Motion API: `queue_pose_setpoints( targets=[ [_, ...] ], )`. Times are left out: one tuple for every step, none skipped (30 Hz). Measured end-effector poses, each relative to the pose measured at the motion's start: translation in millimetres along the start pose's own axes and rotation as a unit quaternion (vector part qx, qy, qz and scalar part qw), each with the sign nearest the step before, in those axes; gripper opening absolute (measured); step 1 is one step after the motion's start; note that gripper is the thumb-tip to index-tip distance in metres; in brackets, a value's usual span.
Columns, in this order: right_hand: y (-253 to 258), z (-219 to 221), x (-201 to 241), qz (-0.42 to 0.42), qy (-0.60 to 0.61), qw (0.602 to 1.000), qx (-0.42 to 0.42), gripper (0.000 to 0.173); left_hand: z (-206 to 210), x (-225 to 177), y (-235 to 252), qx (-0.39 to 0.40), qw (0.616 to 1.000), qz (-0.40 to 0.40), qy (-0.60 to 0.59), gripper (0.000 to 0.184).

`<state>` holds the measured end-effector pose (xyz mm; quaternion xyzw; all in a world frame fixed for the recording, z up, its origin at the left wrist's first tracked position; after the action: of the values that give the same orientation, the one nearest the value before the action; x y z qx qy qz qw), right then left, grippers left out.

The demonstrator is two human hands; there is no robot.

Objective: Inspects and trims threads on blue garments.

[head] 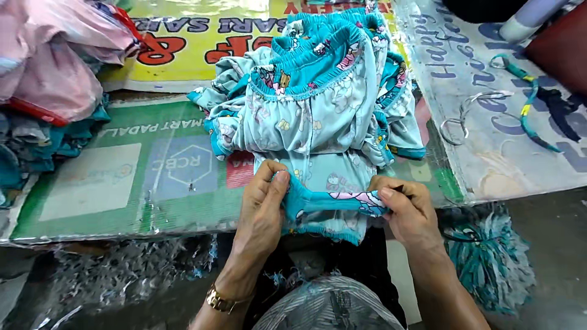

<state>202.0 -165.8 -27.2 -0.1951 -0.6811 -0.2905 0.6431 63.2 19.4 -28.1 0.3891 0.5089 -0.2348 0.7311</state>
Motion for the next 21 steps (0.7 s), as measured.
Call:
queue_pose_setpoints(
  targets=[
    [2, -5, -2, 0.010, 0.017, 1.000, -0.017, 0.029, 0, 1, 1, -0.020, 1.000, -0.005, -0.006, 0.021],
    [2, -10, -2, 0.015, 0.026, 0.999, -0.038, 0.027, 1, 2, 1, -0.039, 0.999, -0.001, -0.012, 0.022],
    [2, -16, -1, 0.016, 0.037, 0.998, -0.057, 0.025, 1, 1, 0, -0.053, 0.998, 0.007, -0.017, 0.023],
    [1, -20, 0, 0.013, 0.048, 0.996, -0.068, 0.023, 1, 1, -1, -0.062, 0.998, 0.017, -0.022, 0.022],
    [0, -23, 1, 0.011, 0.056, 0.996, -0.075, 0.021, 1, -1, -2, -0.067, 0.997, 0.027, -0.025, 0.022],
    [-1, -25, 4, 0.008, 0.055, 0.995, -0.077, 0.021, 3, -4, -4, -0.070, 0.997, 0.038, -0.024, 0.021],
    [-3, -26, 6, 0.004, 0.050, 0.996, -0.079, 0.021, 4, -7, -5, -0.071, 0.996, 0.045, -0.021, 0.021],
    [-4, -27, 9, 0.001, 0.039, 0.996, -0.077, 0.022, 5, -10, -7, -0.073, 0.996, 0.048, -0.022, 0.021],
    [-5, -27, 12, -0.001, 0.027, 0.997, -0.072, 0.023, 5, -12, -9, -0.072, 0.996, 0.047, -0.028, 0.021],
    [-5, -27, 14, -0.002, 0.011, 0.998, -0.067, 0.023, 7, -15, -10, -0.067, 0.996, 0.042, -0.038, 0.020],
    [-5, -25, 16, -0.004, -0.009, 0.998, -0.062, 0.024, 8, -17, -11, -0.059, 0.996, 0.038, -0.049, 0.018],
    [-4, -23, 16, -0.005, -0.031, 0.998, -0.057, 0.025, 10, -18, -12, -0.047, 0.997, 0.034, -0.054, 0.016],
    [-2, -21, 17, -0.007, -0.054, 0.997, -0.050, 0.025, 12, -18, -12, -0.029, 0.998, 0.031, -0.052, 0.015],
    [-1, -17, 17, -0.011, -0.076, 0.996, -0.045, 0.026, 14, -17, -13, -0.010, 0.999, 0.026, -0.045, 0.014],
    [0, -13, 17, -0.014, -0.093, 0.995, -0.040, 0.026, 16, -15, -13, 0.011, 0.999, 0.020, -0.035, 0.013],
    [1, -9, 17, -0.015, -0.096, 0.995, -0.033, 0.026, 17, -12, -13, 0.032, 0.999, 0.015, -0.024, 0.013],
    [3, -6, 17, -0.012, -0.087, 0.996, -0.025, 0.025, 18, -10, -13, 0.054, 0.998, 0.014, -0.010, 0.014],
    [4, -4, 17, -0.009, -0.070, 0.997, -0.017, 0.024, 20, -10, -13, 0.079, 0.997, 0.019, 0.010, 0.015],
    [5, -2, 17, -0.004, -0.050, 0.999, -0.011, 0.023, 22, -10, -13, 0.107, 0.993, 0.028, 0.035, 0.018],
    [6, -2, 17, 0.001, -0.036, 0.999, -0.008, 0.021, 24, -10, -14, 0.136, 0.988, 0.038, 0.067, 0.024],
    [8, -1, 18, 0.004, -0.026, 1.000, -0.004, 0.018, 26, -10, -15, 0.163, 0.980, 0.049, 0.103, 0.034]
  ],
)
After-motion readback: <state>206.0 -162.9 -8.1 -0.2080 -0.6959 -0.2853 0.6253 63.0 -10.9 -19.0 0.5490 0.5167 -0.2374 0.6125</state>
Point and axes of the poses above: each hand's wrist, its own y-axis towards the middle knuckle, its own z-axis out of the palm, x = y × z, the point moved 6 cm from there along y, towards the middle knuckle, and after that the axes turned 12 degrees about z, right-handed, at the moved point
